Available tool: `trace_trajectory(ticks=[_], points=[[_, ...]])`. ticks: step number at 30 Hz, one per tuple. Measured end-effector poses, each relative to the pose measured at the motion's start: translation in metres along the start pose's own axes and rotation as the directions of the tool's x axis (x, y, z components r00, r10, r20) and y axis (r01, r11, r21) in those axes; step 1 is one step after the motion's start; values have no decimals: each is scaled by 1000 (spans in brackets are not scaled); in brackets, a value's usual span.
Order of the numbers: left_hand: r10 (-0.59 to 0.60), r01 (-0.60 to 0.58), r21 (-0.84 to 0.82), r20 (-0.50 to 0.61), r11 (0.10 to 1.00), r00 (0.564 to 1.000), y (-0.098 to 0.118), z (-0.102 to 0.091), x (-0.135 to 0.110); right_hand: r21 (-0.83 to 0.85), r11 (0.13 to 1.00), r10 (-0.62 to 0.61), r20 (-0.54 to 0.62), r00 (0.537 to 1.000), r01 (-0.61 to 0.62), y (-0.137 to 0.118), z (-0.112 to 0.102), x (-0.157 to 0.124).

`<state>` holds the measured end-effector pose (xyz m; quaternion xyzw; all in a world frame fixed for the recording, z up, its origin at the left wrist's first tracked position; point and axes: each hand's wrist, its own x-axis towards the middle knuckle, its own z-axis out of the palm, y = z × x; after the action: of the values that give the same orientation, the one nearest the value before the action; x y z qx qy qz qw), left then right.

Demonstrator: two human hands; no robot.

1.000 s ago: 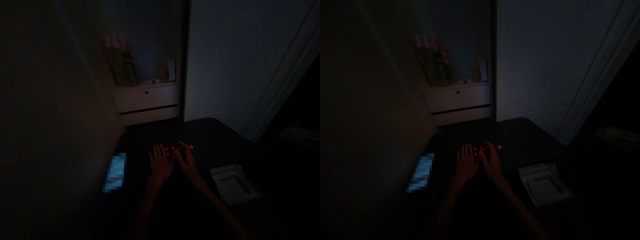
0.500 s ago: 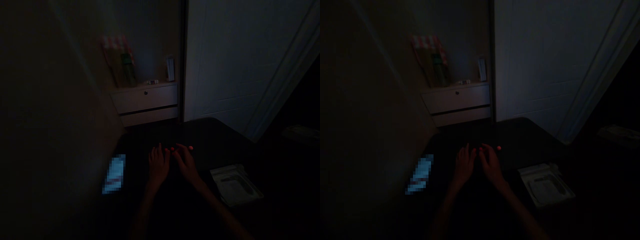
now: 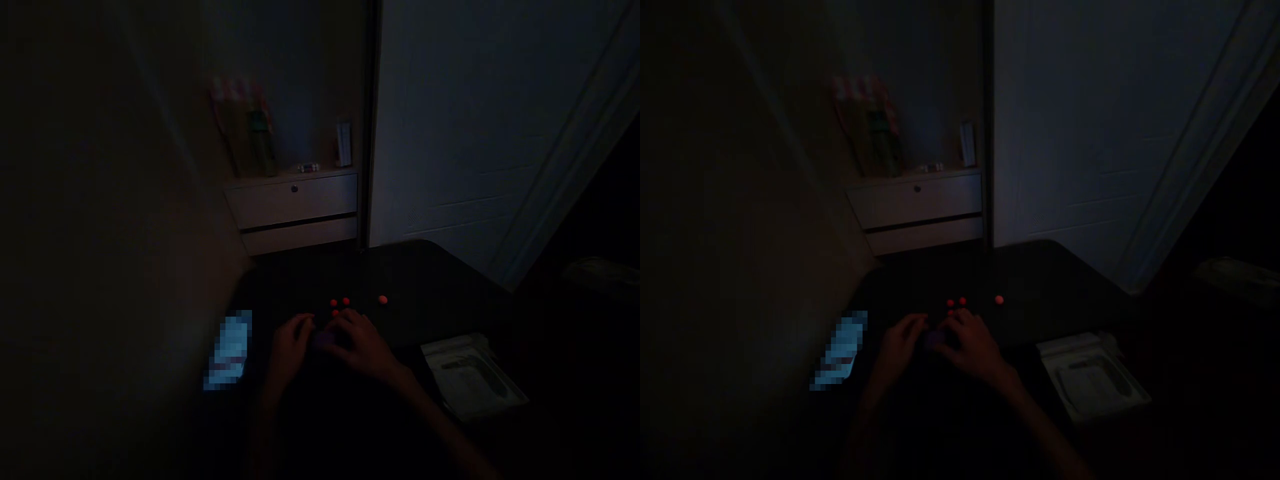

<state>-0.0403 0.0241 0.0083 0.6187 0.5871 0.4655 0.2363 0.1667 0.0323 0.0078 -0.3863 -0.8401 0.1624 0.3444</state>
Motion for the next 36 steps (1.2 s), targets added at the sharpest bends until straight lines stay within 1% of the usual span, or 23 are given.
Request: trace_trajectory(ticks=[3,6,9,11,13,16,19,22,25,31,34,36], points=[[20,-14,-55,107,998,994,4,-3,-4,132,991,27,-13,1000,-25,5,3,1],[15,-2,-87,148,996,989,8,-5,-7,211,976,62,-57,996,-49,10,10,1],[-1,12,-78,137,997,991,10,-6,-9,226,973,77,-119,990,-49,12,14,-1],[-5,13,-67,124,998,992,10,-5,-9,230,973,49,-131,990,-17,11,15,-1],[-11,19,-65,124,998,992,10,-5,-8,235,972,6,-123,992,23,8,14,-1],[-36,48,-82,145,995,989,10,-5,-8,238,970,-25,-94,995,46,3,13,-1],[-36,62,-156,161,986,986,9,-6,-8,206,977,-53,-47,997,61,-1,10,-2],[-18,49,-213,142,976,990,8,-6,-9,153,986,-59,-17,998,61,-4,6,-2],[-14,43,-212,135,976,991,8,-6,-9,145,987,-67,-15,998,69,-5,5,-1],[-21,56,-266,132,962,991,5,-4,-9,196,977,-80,-22,997,83,-3,5,-1],[-31,70,-295,135,953,990,5,-4,-9,286,954,-88,-25,996,91,-3,4,-1],[-41,80,-323,125,943,991,7,-2,-9,356,931,-70,-47,996,82,-2,5,0]])
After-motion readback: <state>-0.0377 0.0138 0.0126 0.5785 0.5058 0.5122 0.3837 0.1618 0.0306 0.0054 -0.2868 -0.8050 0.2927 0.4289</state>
